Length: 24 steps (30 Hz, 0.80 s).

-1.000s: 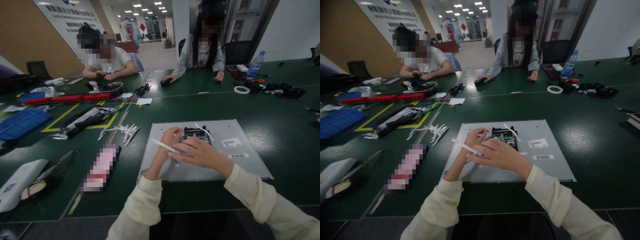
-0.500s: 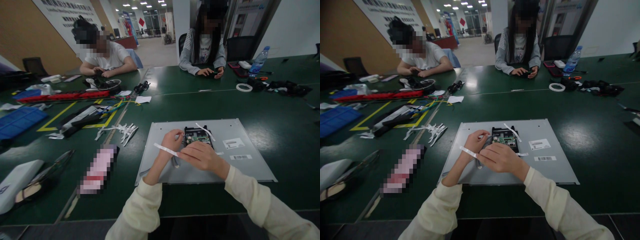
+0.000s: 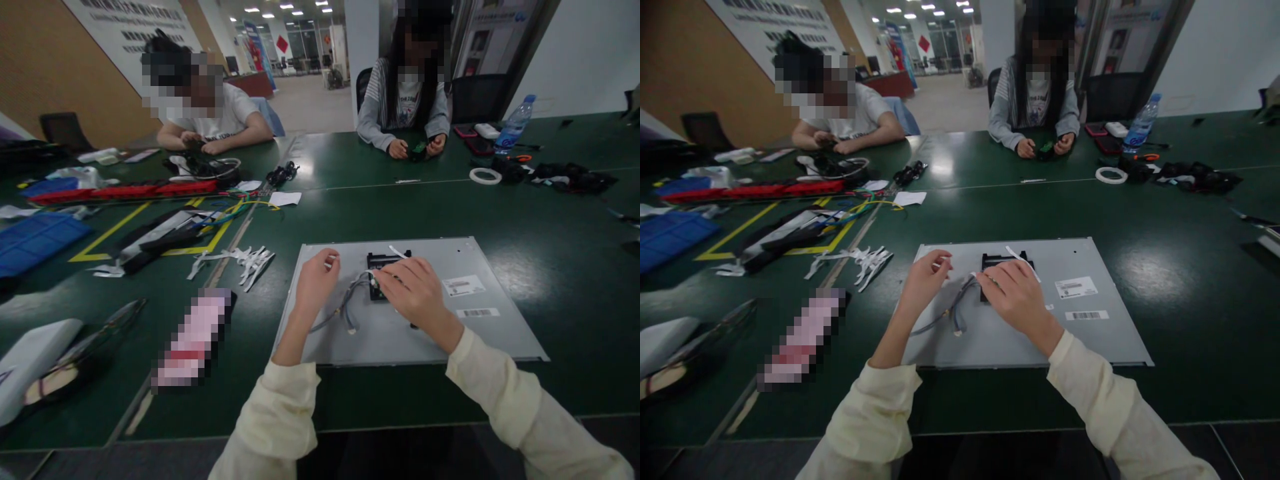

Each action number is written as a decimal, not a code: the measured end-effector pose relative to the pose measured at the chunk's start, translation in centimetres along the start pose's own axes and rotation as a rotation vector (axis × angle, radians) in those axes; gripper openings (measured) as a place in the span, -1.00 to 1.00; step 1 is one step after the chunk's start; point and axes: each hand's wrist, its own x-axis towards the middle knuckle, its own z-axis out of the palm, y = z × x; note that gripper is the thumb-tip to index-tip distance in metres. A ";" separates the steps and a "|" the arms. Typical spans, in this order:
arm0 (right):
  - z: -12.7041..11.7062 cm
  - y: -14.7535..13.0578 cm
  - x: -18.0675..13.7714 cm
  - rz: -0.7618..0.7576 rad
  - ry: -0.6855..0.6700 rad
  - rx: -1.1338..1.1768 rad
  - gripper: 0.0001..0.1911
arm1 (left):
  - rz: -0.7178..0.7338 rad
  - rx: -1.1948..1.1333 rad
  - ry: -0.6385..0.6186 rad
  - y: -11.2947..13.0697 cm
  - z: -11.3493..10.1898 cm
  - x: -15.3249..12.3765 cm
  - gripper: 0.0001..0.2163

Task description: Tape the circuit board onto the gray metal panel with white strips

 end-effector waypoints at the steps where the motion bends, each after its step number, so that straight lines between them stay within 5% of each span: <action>1: 0.1 -0.1 0.1 0.012 -0.013 -0.011 -0.90 | -0.030 -0.030 -0.010 0.1 0.0 0.0 -0.81; 8: 0.2 -0.4 0.1 0.037 -0.051 -0.005 -0.86 | -0.283 -0.342 -0.295 1.5 -0.1 -0.1 -0.72; 19: -0.2 -2.1 -0.1 -0.164 -0.202 0.123 -0.82 | -0.105 -0.425 -0.165 -0.3 1.2 0.4 -0.84; 24: 0.9 -2.6 -0.7 -0.229 -0.250 0.170 -0.81 | -0.030 -0.433 -0.208 -0.3 1.3 0.6 -0.82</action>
